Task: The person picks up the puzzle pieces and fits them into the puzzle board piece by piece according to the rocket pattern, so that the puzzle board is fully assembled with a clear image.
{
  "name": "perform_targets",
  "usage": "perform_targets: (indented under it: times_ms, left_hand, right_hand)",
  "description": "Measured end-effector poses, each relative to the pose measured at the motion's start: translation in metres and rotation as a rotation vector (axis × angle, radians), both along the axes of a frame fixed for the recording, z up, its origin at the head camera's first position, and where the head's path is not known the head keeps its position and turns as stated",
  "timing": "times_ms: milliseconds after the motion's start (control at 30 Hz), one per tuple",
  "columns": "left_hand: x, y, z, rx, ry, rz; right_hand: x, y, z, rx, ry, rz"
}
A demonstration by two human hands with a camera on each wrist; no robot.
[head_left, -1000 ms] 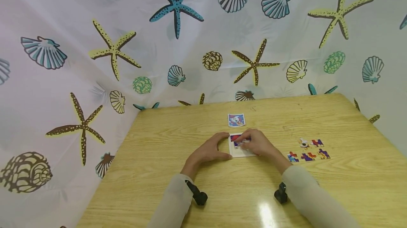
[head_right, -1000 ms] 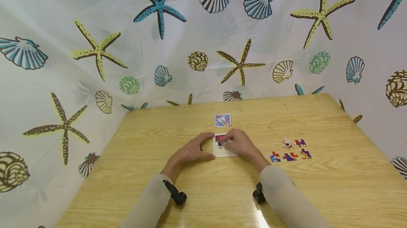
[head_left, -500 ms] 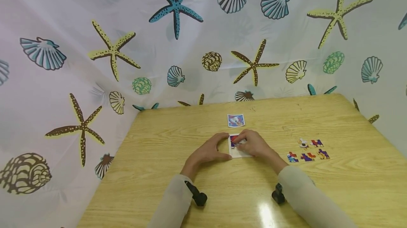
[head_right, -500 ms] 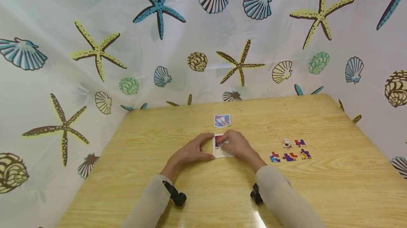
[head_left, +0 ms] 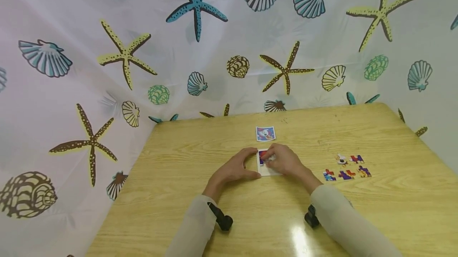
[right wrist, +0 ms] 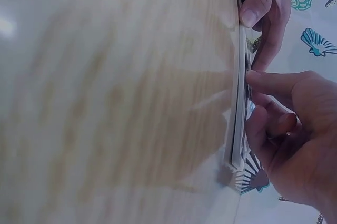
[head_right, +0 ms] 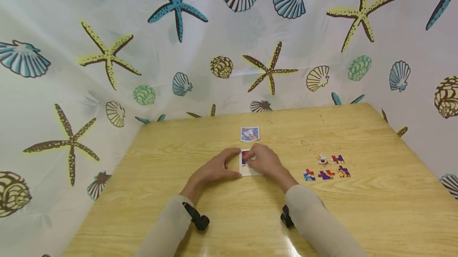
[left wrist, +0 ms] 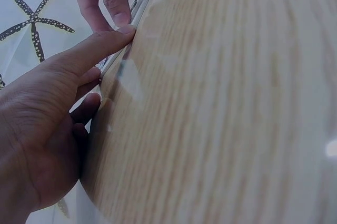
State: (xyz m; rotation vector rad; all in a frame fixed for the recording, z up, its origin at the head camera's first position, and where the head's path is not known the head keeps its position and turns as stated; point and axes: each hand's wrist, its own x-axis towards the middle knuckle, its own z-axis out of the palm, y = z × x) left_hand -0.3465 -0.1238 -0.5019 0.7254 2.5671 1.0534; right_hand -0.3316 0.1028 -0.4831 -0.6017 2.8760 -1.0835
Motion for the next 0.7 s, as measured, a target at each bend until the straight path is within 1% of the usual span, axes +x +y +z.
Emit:
perform_targets:
  times_ms: [200, 467, 700]
  left_hand:
    - [0.0, 0.001, 0.0, -0.014, 0.0, 0.007]
    - [0.001, 0.001, -0.001, -0.001, -0.002, 0.005]
    - [-0.001, 0.001, -0.001, 0.011, -0.002, 0.0]
  right_hand:
    - [0.001, -0.002, 0.003, 0.065, 0.006, -0.003]
    - [0.003, -0.004, 0.006, 0.156, 0.029, 0.005]
    - [0.006, -0.006, 0.011, 0.232, 0.062, 0.037]
